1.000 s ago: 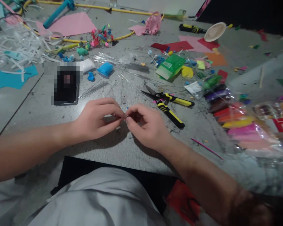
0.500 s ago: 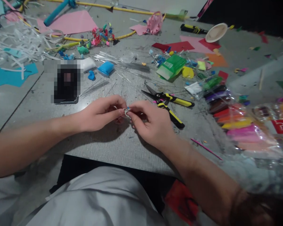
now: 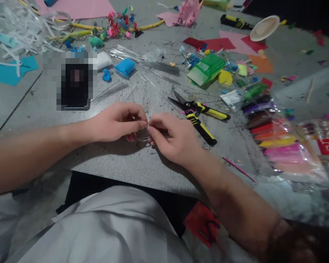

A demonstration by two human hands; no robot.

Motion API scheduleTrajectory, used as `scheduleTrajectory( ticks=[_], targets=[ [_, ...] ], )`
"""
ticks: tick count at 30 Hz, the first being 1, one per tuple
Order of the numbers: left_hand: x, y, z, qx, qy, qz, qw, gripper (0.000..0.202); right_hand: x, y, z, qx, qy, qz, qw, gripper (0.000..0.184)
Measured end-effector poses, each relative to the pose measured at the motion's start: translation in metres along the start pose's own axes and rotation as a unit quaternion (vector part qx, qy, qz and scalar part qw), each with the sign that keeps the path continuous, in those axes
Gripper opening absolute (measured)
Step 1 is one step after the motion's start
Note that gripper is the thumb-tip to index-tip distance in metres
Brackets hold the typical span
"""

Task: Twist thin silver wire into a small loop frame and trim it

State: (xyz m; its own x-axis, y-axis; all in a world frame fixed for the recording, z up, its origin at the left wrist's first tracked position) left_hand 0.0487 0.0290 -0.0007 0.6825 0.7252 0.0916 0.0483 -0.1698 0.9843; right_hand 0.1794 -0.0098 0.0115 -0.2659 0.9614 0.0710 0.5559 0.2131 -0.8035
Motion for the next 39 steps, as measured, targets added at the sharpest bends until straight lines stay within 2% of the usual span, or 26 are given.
scheduleTrajectory(
  ticks=[7, 14, 20, 23, 27, 32, 39],
  targets=[
    [0.000, -0.004, 0.001, 0.017, -0.018, -0.008, 1.000, 0.012, 0.000, 0.006, 0.007, 0.038, -0.032, 0.043, 0.998, 0.009],
    [0.000, -0.009, 0.006, 0.013, -0.044, -0.004, 0.999, 0.011, 0.002, 0.009, 0.010, 0.015, -0.021, 0.044, 0.999, 0.013],
    [0.000, -0.008, -0.001, 0.036, 0.011, -0.001, 0.999, 0.021, 0.003, 0.015, 0.003, 0.055, 0.028, 0.059, 0.996, 0.005],
    [0.001, -0.005, -0.004, 0.025, 0.028, 0.010, 0.999, 0.021, 0.007, 0.024, -0.001, 0.121, 0.038, 0.086, 0.988, 0.014],
    [0.000, -0.004, -0.005, 0.003, 0.045, 0.015, 0.999, 0.022, 0.014, 0.036, 0.002, 0.207, -0.010, 0.135, 0.969, 0.030],
    [-0.001, -0.003, -0.002, -0.005, 0.039, 0.014, 0.999, 0.020, 0.015, 0.032, 0.006, 0.275, -0.075, 0.174, 0.943, 0.031],
    [-0.001, -0.004, -0.002, -0.008, 0.021, 0.029, 0.999, 0.020, 0.013, 0.032, -0.008, 0.200, -0.008, 0.159, 0.967, 0.022]
  ],
)
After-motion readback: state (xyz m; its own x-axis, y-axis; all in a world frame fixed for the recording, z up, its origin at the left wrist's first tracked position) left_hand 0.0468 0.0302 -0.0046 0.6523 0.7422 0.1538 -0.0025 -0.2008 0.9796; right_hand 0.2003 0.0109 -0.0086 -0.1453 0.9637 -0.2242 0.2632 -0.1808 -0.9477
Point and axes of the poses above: each hand's wrist, its own x-axis towards the middle knuckle, its own z-axis out of the palm, y = z × x, the point moved 8 cm from there along x, towards the middle knuckle, and after that the axes turned 13 degrees about z, right-handed, at the moved point
